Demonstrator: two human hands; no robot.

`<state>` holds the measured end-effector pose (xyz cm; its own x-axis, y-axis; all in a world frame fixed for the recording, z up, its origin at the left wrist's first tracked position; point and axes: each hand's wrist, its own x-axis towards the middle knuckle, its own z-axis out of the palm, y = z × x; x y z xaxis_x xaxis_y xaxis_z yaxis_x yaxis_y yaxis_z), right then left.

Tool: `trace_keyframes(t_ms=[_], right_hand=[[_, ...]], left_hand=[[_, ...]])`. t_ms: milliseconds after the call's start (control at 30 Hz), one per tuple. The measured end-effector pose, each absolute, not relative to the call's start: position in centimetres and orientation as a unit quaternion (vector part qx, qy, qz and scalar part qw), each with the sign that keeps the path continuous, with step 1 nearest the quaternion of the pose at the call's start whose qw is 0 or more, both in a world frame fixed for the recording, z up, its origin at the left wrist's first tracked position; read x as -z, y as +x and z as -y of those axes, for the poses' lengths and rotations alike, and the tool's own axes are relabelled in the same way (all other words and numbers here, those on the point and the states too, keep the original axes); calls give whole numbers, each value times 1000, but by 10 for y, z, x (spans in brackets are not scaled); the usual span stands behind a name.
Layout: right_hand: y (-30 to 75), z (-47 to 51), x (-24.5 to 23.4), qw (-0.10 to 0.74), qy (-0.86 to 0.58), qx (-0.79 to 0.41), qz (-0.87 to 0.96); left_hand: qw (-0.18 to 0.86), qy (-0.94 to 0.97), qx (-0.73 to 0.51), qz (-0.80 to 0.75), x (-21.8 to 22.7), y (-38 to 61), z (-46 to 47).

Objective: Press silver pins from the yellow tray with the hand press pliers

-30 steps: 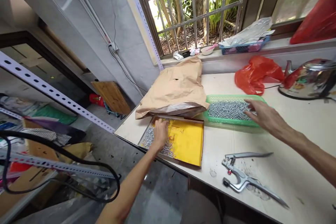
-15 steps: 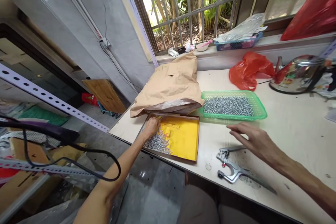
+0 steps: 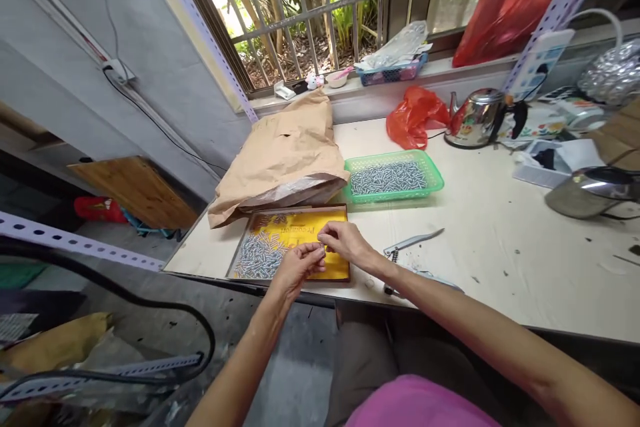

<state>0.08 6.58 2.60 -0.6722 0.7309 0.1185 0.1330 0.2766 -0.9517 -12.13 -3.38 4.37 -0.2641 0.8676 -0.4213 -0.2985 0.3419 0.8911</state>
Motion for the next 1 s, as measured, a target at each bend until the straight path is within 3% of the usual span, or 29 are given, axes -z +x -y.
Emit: trace_keyframes(t_ms=[233, 400, 567, 767, 1000], right_hand=[[6, -57, -32, 247, -277, -488, 790], [3, -56, -32, 197, -314, -516, 772], [-2, -59, -24, 212, -316, -547, 746], [30, -68, -25, 247, -294, -402, 831], [158, -54, -18, 255, -350, -278, 857]], left_hand=[[472, 247, -540, -652, -33, -118, 35], [523, 204, -532, -633, -34, -118, 42], [547, 160, -528, -630, -41, -125, 42], [420, 233, -557, -678, -46, -119, 42], [521, 328, -456, -642, -40, -53, 32]])
